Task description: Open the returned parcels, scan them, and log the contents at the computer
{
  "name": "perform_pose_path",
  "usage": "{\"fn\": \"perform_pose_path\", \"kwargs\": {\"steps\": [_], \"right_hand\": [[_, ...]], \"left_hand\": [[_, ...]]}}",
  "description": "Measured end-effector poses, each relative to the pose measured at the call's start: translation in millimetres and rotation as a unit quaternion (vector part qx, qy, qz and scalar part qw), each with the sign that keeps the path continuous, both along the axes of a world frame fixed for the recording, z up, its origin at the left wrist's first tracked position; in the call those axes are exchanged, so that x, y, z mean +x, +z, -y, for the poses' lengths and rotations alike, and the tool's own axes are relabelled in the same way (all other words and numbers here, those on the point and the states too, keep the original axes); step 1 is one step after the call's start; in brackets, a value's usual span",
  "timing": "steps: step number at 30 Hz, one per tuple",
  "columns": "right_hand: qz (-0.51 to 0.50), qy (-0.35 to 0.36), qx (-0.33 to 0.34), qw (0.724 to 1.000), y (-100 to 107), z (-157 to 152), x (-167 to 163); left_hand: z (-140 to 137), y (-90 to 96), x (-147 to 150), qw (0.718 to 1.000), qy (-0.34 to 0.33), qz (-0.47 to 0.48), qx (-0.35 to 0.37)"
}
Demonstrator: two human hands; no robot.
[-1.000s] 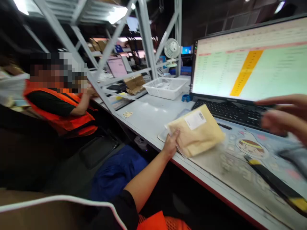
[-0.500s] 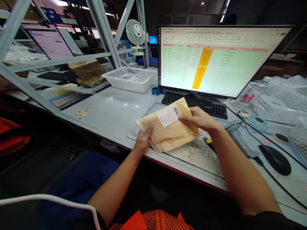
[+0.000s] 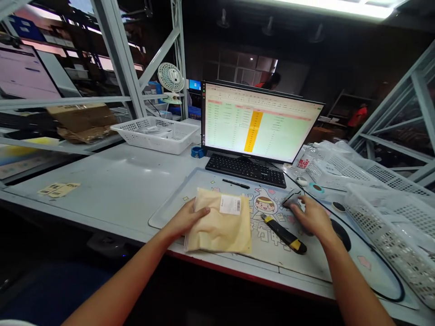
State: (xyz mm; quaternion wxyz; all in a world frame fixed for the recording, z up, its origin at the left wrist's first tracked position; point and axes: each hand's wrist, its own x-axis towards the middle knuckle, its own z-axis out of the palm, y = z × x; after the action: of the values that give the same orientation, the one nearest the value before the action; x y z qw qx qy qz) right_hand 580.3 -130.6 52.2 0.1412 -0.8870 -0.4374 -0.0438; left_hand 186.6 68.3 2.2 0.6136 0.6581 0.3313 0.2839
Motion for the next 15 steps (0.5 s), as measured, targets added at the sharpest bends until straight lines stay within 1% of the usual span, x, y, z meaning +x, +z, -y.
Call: {"fn": "perform_pose_path", "kwargs": {"steps": [2,4,5,8,11,15], "right_hand": [[0.038,-0.038,-0.068,0.996,-18,12,7],[0.040,-0.053,-0.121,0.990,-30,16,5],[0.037,-0.060,-0.136,0.988,-33,15,3],[0.028,-0.082,-0.147,0.985,-34,7,-4],[0.025,-0.093,-0.139,0.986,-30,-3,-7],[0.014,-0.103,-0.146,0.984,-27,-11,-8]], "left_hand": [[-2,-8.7,3,0.998,-0.018,-0.049,0.038],[-2,-16.7,5,0.993,0.005,-0.083,0.080],[-1,-19.5,6,0.991,0.022,-0.091,0.096],[2,-22.2,6,0.986,0.050,-0.101,0.126],[5,-19.7,5,0.984,0.047,-0.105,0.138],[6,-17.9,4,0.982,0.051,-0.112,0.142]]}}
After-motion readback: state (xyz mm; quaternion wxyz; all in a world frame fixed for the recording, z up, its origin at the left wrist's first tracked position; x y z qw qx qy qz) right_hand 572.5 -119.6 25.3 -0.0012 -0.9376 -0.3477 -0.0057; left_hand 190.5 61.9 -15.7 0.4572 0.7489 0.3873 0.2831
